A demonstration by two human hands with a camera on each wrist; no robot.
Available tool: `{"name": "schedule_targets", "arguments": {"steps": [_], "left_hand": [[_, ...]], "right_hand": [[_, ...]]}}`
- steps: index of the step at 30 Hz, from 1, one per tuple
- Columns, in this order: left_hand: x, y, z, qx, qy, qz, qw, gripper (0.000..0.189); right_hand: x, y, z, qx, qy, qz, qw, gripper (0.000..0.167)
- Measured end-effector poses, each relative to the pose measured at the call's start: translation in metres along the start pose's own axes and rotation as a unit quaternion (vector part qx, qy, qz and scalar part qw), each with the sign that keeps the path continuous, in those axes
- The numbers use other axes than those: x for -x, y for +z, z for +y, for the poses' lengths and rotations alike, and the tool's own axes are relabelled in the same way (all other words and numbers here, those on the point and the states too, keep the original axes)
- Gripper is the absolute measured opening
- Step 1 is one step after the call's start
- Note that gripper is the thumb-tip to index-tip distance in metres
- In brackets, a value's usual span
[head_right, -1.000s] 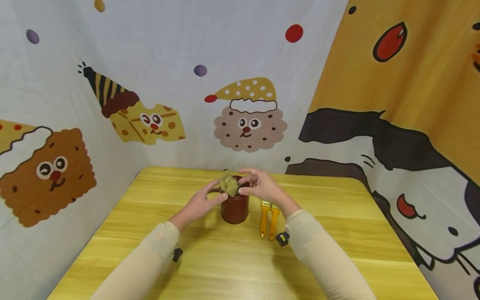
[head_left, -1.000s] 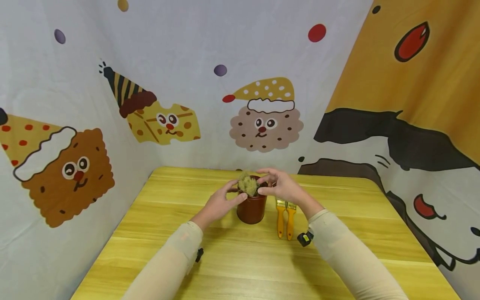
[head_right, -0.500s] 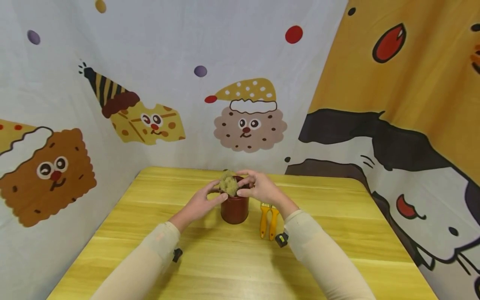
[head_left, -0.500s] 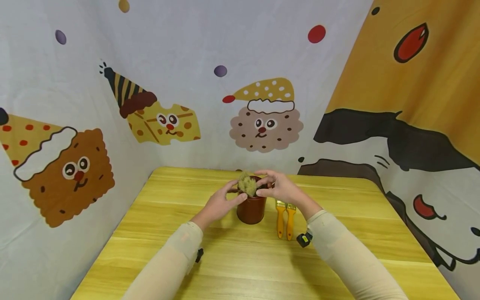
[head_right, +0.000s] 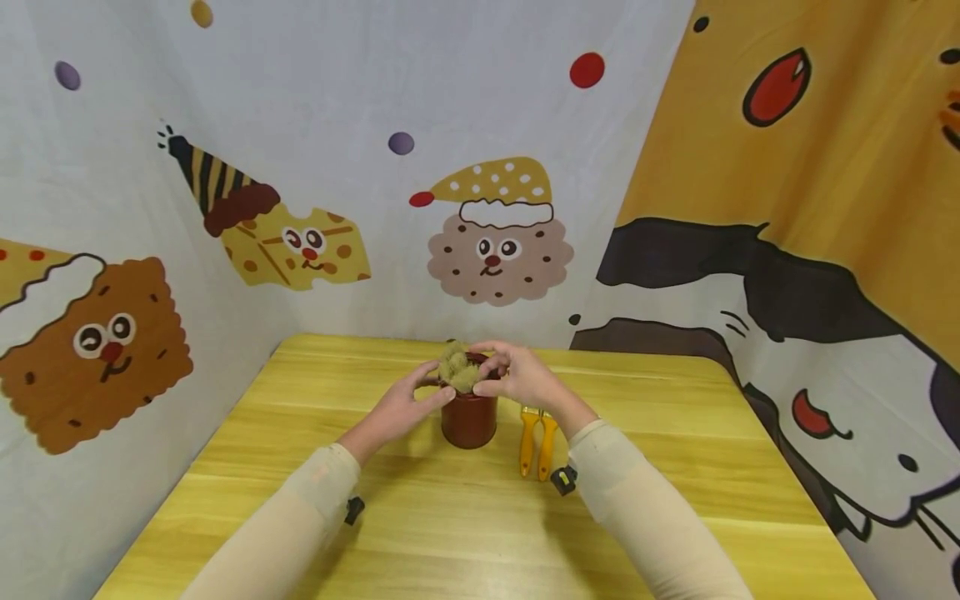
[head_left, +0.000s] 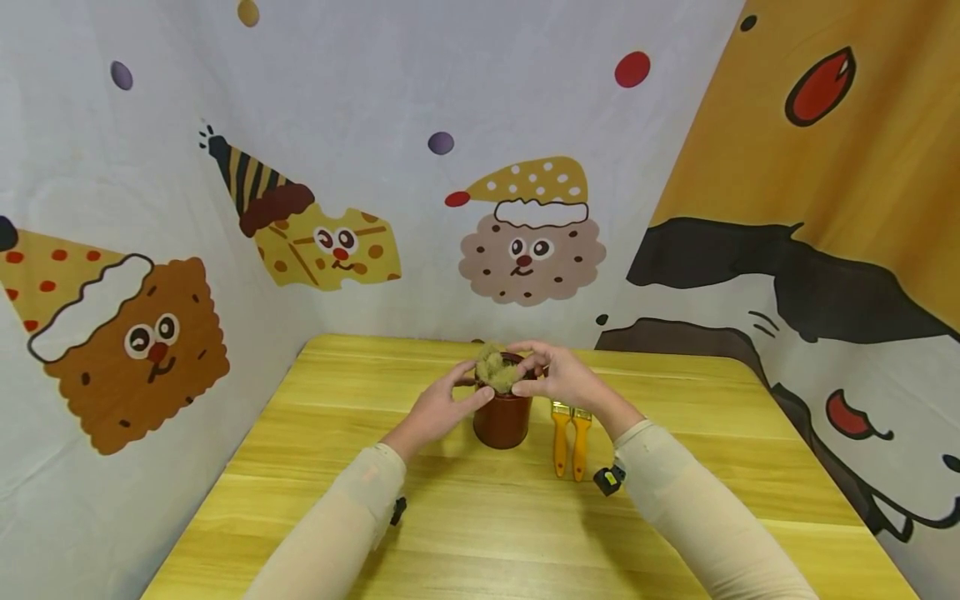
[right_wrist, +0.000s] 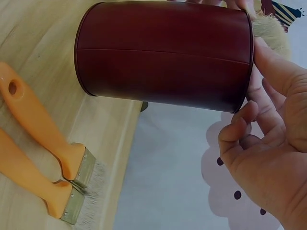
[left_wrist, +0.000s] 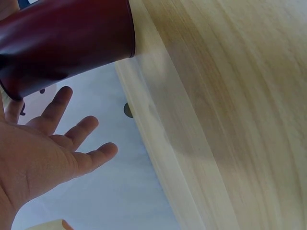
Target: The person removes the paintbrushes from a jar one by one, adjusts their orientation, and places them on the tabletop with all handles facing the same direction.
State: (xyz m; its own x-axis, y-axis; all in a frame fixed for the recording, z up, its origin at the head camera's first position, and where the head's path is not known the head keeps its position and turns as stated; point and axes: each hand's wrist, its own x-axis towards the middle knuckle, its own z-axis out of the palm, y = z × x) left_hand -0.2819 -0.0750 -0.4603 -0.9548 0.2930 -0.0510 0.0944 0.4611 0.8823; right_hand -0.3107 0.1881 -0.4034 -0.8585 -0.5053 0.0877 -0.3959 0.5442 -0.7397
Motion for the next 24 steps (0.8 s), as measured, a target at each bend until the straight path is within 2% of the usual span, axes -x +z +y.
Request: {"name": "schedule_targets", "arguments": {"steps": [12, 18, 24], "left_hand": [[0.001, 0.000, 0.000, -0.005, -0.002, -0.001, 1.0000, 0.087], [0.000, 0.000, -0.001, -0.010, 0.001, 0.003, 0.9999, 0.087], [0.001, 0.000, -0.001, -0.010, 0.002, 0.004, 0.9999, 0.086]], "right_hand": [[-0.004, 0.006, -0.007, 0.049, -0.024, -0.006, 0.9985, 0.064], [-0.003, 0.010, -0.009, 0.065, -0.050, 0.015, 0.9966, 0.065], [-0.002, 0.010, -0.012, 0.057, -0.068, 0.050, 0.9948, 0.064]]}}
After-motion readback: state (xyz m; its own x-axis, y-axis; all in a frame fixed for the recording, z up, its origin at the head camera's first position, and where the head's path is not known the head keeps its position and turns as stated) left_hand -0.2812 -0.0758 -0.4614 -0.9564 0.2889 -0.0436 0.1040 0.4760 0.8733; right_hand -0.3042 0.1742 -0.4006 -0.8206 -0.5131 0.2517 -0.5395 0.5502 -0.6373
